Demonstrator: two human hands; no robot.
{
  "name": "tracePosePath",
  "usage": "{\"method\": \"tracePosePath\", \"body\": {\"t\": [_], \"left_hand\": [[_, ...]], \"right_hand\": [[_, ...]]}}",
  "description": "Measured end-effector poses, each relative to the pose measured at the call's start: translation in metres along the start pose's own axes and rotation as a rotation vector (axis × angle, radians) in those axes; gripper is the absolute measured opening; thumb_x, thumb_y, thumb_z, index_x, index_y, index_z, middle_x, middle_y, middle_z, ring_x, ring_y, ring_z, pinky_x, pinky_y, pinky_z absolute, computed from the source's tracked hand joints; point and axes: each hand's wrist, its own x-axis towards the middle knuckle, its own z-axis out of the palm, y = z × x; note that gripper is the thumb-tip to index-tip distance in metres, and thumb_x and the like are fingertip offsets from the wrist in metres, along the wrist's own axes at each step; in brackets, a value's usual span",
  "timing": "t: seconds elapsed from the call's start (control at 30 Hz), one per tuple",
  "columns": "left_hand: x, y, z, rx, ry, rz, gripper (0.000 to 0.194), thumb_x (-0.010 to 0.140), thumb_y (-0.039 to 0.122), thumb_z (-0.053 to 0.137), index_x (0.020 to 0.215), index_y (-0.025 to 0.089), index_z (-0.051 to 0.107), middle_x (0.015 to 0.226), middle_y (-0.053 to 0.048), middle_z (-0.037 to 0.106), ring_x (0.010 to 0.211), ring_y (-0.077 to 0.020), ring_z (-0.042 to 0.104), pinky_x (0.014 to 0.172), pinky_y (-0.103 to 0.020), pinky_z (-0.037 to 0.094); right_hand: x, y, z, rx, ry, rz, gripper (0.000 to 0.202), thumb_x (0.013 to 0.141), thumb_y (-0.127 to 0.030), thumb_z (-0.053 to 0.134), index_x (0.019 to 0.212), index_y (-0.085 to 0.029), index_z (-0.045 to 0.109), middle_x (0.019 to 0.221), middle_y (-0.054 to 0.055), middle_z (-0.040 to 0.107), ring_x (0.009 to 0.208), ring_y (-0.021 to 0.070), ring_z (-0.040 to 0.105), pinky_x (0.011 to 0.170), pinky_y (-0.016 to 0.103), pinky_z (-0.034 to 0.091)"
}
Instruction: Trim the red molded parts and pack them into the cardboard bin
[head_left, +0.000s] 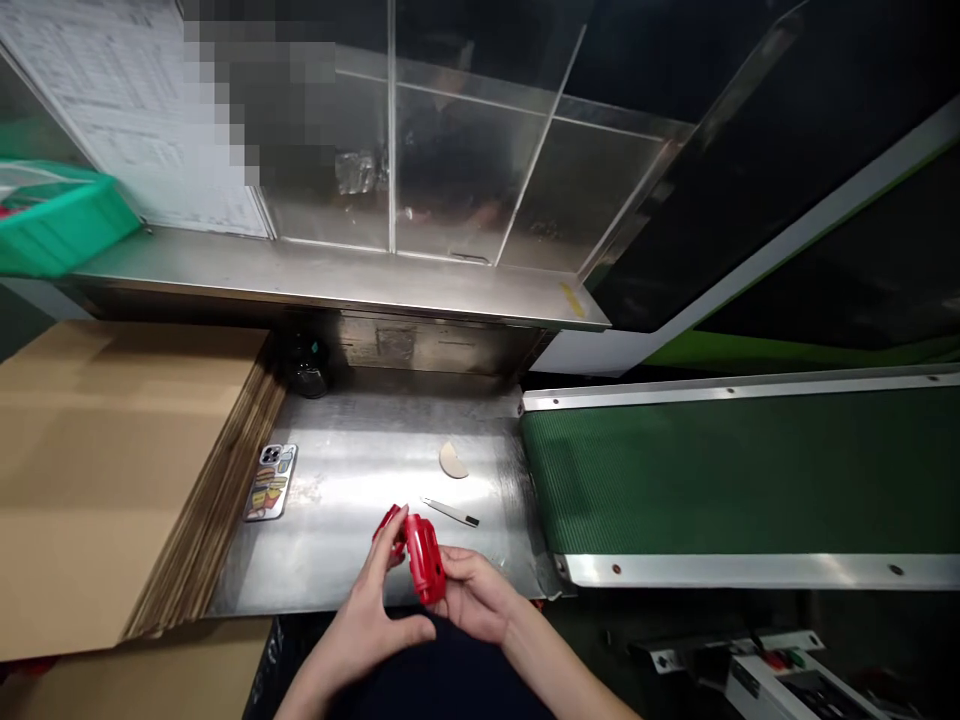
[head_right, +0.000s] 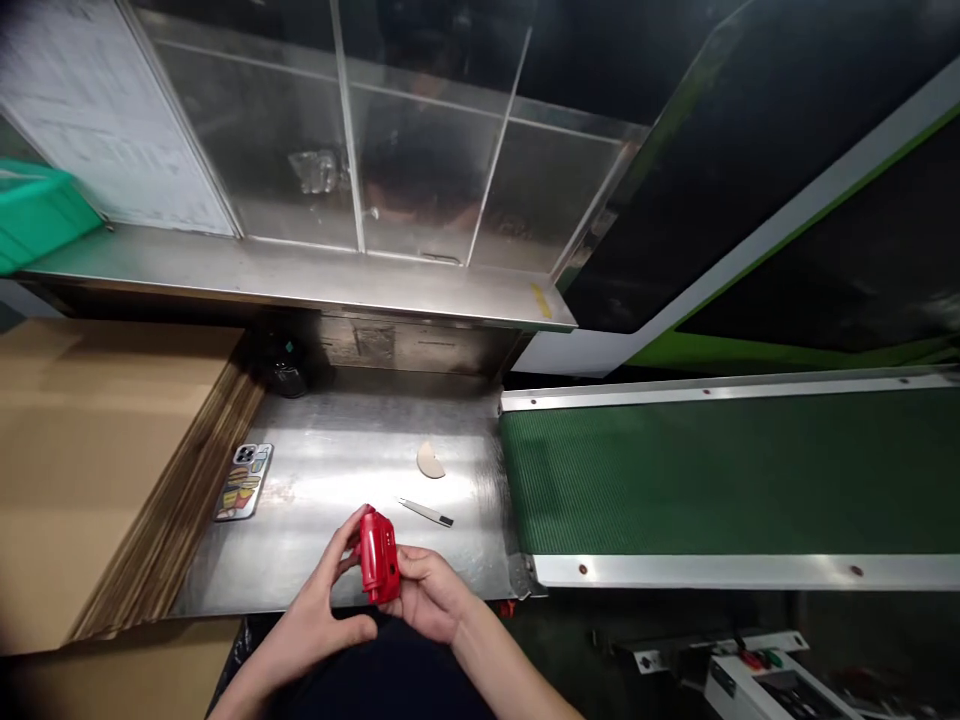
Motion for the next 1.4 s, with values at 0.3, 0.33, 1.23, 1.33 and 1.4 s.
{"method": "tracePosePath", "body": {"t": [0.3, 0.33, 1.23, 1.33, 1.4], "left_hand": [[0.022, -0.003, 0.001, -0.032, 0.074, 0.084, 0.108, 0.060, 0.003, 0.092, 0.156, 0.025, 0.049, 0.161, -0.016, 0.041, 0.146, -0.0429, 0.042, 0.123, -0.050, 0.033], [0.024, -0.005, -0.001, -0.004, 0.087, 0.094, 0.106, 0.062, 0.005, 0.092, 0.157, 0.025, 0.048, 0.161, -0.016, 0.041, 0.145, -0.0426, 0.044, 0.122, -0.050, 0.035], [0.005, -0.007, -0.014, 0.172, -0.035, 0.013, 0.105, 0.081, 0.056, 0.084, 0.160, 0.033, 0.020, 0.170, -0.013, 0.025, 0.154, -0.0370, 0.031, 0.127, -0.052, 0.026], [0.006, 0.004, -0.013, 0.175, -0.053, 0.027, 0.101, 0.081, 0.051, 0.085, 0.159, 0.035, 0.023, 0.167, -0.012, 0.030, 0.154, -0.0377, 0.030, 0.127, -0.056, 0.021], [0.009, 0.010, -0.011, 0.003, -0.082, 0.050, 0.102, 0.077, 0.055, 0.088, 0.158, 0.032, 0.029, 0.166, -0.015, 0.033, 0.153, -0.0401, 0.030, 0.127, -0.057, 0.021]], "right_hand": [[0.036, -0.015, -0.005, 0.035, -0.085, 0.155, 0.053, 0.066, -0.029, 0.096, 0.108, -0.006, 0.073, 0.091, 0.007, 0.070, 0.077, 0.0134, 0.065, 0.073, 0.027, 0.052], [0.040, -0.017, -0.006, 0.022, -0.091, 0.164, 0.054, 0.066, -0.030, 0.096, 0.108, -0.006, 0.073, 0.091, 0.007, 0.069, 0.077, 0.0126, 0.065, 0.074, 0.026, 0.052], [0.028, -0.075, -0.048, -0.977, 0.082, -0.231, 0.032, 0.103, -0.037, 0.046, 0.130, -0.018, 0.046, 0.097, 0.003, 0.056, 0.075, 0.0123, 0.048, 0.072, 0.025, 0.044], [0.015, -0.087, -0.012, -0.836, -0.014, -0.214, 0.045, 0.106, -0.057, 0.045, 0.117, -0.015, 0.055, 0.084, 0.001, 0.049, 0.062, 0.0083, 0.038, 0.060, 0.023, 0.039], [0.010, -0.089, 0.008, -0.811, -0.037, -0.186, 0.051, 0.104, -0.063, 0.046, 0.107, -0.014, 0.056, 0.078, -0.001, 0.047, 0.057, 0.0065, 0.034, 0.055, 0.021, 0.036]]}}
